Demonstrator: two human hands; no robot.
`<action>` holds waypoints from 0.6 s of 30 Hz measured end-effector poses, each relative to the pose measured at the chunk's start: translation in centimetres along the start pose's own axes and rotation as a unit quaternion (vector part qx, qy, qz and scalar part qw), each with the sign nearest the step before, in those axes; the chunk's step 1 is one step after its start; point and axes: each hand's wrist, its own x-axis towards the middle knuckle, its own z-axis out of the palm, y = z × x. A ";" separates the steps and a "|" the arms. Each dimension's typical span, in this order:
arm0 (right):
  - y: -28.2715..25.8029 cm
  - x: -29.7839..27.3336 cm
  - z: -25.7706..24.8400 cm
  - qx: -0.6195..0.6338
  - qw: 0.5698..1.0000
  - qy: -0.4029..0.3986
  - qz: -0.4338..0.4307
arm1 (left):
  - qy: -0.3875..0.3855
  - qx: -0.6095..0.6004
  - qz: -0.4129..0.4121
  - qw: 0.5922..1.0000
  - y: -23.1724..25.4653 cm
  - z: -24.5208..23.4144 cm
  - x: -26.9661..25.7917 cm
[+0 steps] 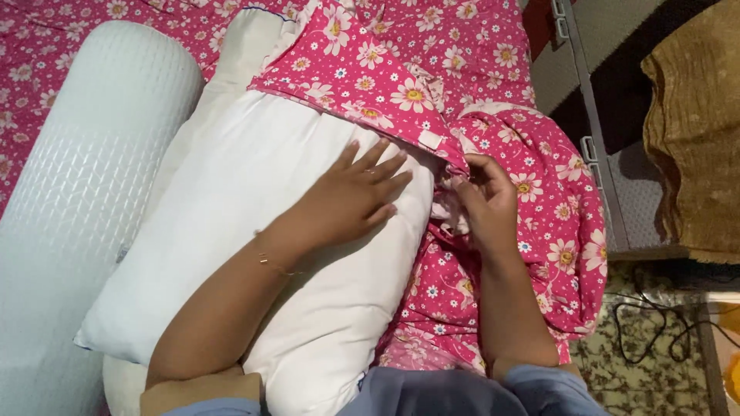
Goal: The person is putting a fresh floral pillowcase onto a white pillow on a bed.
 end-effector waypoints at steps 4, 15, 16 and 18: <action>-0.1 -0.4 0.3 -0.143 0.989 -0.001 -0.028 | -0.003 -0.093 -0.049 0.994 -1.3 -4.4 -1.8; 2.3 -2.8 3.7 -0.311 0.897 -0.247 -0.193 | 0.219 -0.027 -0.133 0.966 -6.1 -2.3 -1.1; 2.1 -2.8 3.7 -0.307 0.895 -0.255 -0.197 | 0.214 -0.028 -0.151 0.965 -6.7 -2.1 -1.1; 2.1 -2.6 3.7 -0.303 0.893 -0.264 -0.202 | 0.209 -0.029 -0.171 0.962 -8.0 -1.6 -1.1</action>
